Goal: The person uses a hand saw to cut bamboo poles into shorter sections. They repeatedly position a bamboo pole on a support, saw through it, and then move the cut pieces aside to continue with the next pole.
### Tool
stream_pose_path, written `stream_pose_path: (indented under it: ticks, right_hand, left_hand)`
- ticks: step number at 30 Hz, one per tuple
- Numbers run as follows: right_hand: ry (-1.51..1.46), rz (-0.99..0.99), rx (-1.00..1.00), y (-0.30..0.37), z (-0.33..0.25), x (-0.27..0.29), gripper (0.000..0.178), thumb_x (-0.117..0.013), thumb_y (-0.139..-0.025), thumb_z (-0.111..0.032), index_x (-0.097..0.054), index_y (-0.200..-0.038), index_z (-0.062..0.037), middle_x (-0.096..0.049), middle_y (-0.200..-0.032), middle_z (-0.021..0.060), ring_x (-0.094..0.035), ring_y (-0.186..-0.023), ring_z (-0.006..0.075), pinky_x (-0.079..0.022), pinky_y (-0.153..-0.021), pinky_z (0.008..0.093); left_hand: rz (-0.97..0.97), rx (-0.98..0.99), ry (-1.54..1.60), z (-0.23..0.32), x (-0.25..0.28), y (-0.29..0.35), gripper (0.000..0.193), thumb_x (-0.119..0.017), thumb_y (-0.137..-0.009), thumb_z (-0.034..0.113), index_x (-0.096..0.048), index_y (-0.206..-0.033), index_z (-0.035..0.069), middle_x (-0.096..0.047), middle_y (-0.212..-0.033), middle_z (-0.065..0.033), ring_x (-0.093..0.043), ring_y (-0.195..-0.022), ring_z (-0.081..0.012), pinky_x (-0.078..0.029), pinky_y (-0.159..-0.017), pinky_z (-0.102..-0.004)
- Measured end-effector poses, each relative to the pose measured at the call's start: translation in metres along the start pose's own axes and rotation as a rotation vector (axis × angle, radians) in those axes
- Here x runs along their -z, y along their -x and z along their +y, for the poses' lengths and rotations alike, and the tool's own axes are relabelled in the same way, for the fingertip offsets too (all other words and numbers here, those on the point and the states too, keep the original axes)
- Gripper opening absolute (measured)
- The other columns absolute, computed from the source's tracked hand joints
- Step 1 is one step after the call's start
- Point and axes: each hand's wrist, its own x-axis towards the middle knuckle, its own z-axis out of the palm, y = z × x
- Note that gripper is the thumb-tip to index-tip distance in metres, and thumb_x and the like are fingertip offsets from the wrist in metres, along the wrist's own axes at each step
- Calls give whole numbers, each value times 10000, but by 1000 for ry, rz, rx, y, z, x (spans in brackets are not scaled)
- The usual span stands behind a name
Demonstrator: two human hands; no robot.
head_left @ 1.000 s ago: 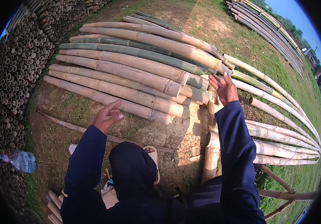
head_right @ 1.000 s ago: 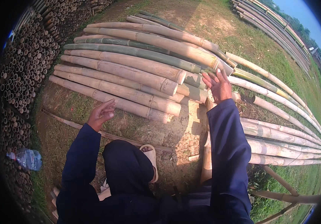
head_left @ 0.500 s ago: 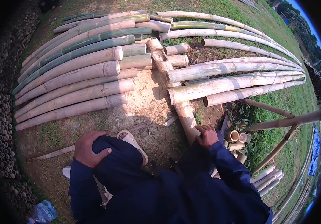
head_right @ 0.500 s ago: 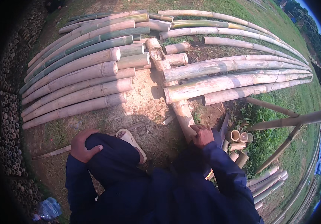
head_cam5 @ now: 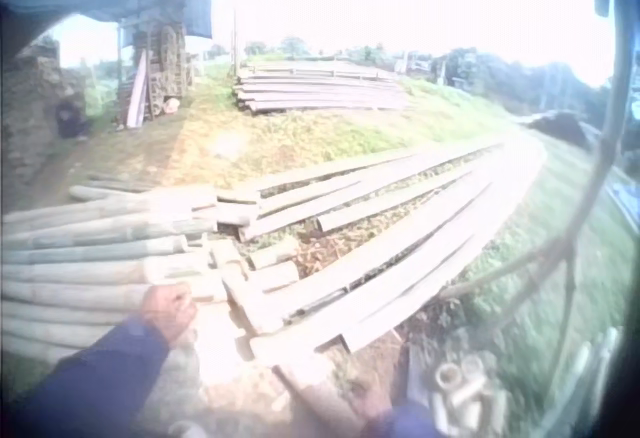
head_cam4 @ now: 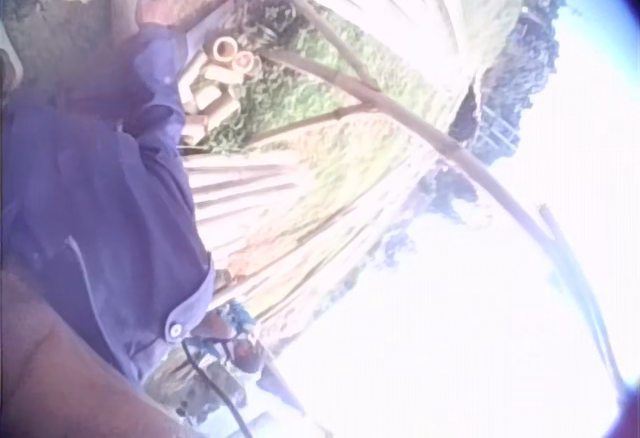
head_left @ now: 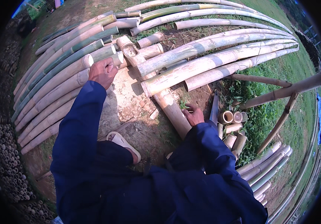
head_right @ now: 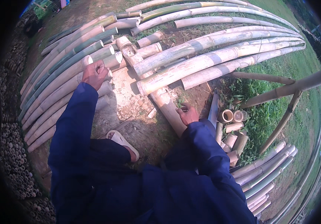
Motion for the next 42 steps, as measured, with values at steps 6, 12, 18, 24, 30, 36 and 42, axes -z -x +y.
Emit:
stream_pose_path:
  ticks: [6,12,18,24,30,36,42]
  right_hand:
    - [-10,264,-393,-54,2,-67,592,-644,-955,-427,-594,-1420,-63,-639,-1364,241,-576,-1313,413,-396,-1141,505]
    - [184,392,-390,-62,17,-112,660,-556,-1011,-472,-469,-1496,-33,-519,-1387,276,-484,-1308,450,-358,-1133,534]
    - [192,385,-300,-56,23,-124,666,-511,-1029,-506,-461,-1507,-46,-506,-1397,254,-492,-1281,441,-377,-1105,536]
    - [248,334,-386,-58,18,-121,719,-491,-1021,-556,-425,-1547,-70,-451,-1494,225,-460,-1362,421,-321,-1148,579]
    - [213,363,-372,-57,12,-120,733,-523,-1009,-562,-431,-1540,-66,-437,-1506,215,-466,-1351,424,-341,-1151,542]
    - [252,399,-355,-58,10,-120,717,-520,-1010,-570,-435,-1531,-84,-454,-1466,221,-487,-1314,437,-353,-1132,536]
    - [240,403,-368,-58,12,-119,707,-497,-1025,-574,-439,-1526,-78,-456,-1461,227,-496,-1299,450,-351,-1126,551]
  left_hand:
    - [316,557,947,-35,-68,-59,291,-746,-916,298,-625,-833,47,-662,-745,-74,-612,-597,-139,-494,-568,-293]
    - [-194,232,6,-23,-140,-62,425,-822,-815,381,-690,-1046,49,-741,-990,-159,-714,-939,-294,-557,-858,-406]
    - [-344,47,-276,7,-203,-109,908,-887,-669,498,-558,-1339,-19,-665,-1287,-221,-639,-1204,-361,-493,-1054,-449]
    - [-548,124,-255,27,-246,-153,1035,-925,-612,507,-488,-1363,-56,-592,-1376,-266,-580,-1299,-387,-465,-1097,-452]
    - [-656,122,-189,1,-252,-167,995,-934,-604,484,-526,-1337,-50,-639,-1327,-257,-609,-1264,-390,-479,-1078,-442]
    - [-686,104,-140,-1,-247,-173,832,-904,-585,407,-650,-1230,-54,-681,-1240,-267,-653,-1183,-387,-499,-1028,-427]
    - [-701,33,-98,45,-190,-157,839,-892,-601,409,-634,-1241,-70,-699,-1177,-284,-676,-1127,-400,-512,-994,-435]
